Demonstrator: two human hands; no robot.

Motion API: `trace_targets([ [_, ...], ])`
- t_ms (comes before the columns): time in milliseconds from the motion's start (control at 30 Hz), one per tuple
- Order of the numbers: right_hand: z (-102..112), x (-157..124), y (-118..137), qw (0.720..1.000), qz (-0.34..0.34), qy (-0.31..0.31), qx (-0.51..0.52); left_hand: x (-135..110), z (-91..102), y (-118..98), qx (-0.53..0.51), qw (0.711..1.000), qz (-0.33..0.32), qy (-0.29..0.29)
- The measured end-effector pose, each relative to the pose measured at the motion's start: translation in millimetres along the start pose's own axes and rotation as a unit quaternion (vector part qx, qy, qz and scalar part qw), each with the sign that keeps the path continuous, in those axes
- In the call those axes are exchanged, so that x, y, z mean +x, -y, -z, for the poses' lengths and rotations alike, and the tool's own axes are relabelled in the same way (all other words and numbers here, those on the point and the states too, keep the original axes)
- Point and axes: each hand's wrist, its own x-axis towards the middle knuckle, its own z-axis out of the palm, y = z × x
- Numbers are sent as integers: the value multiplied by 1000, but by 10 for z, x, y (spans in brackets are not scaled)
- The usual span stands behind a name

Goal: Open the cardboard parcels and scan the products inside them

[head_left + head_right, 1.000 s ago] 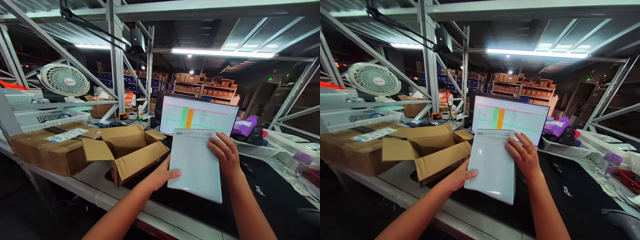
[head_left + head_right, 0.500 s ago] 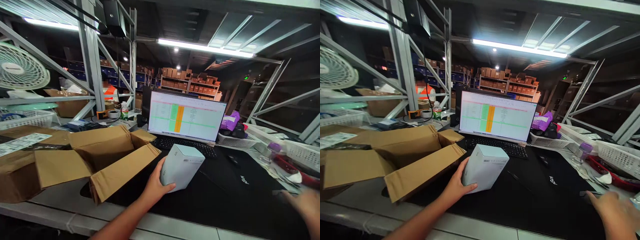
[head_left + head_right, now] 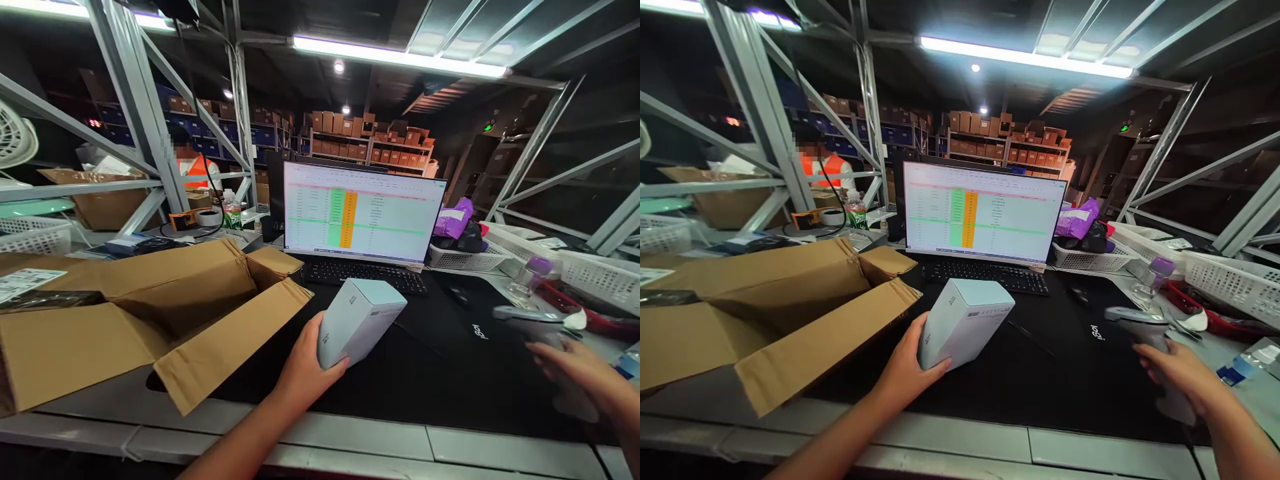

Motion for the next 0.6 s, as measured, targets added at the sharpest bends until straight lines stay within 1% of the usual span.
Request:
trace_targets([
  [33,-104,-138,138,1000,7,26,10,6,-1,-4,2,1000,9,-3],
  [67,-209,-300,278,998,32,45,-5,13,-1,-9,2,1000,18,-6],
  [167,-495,-835,658,982,165,84,-44,30,7,-31,6,999,35,-9],
  [233,-640,-1133,838,964,229,129,-37,31,13,-45,9,999,34,-6],
  [300,-745,-1320,943,951,258,167,-36,25,16,-54,6,1000,31,0],
  [367,-815,-1398,990,945,272,176,-40,18,16,-57,2,999,34,4],
  [467,-865,-1400,1012,944,288,156,-32,14,13,-59,3,999,47,5],
  [600,-870,-1411,1036,948,266,176,-15,6,13,-58,7,999,49,14],
])
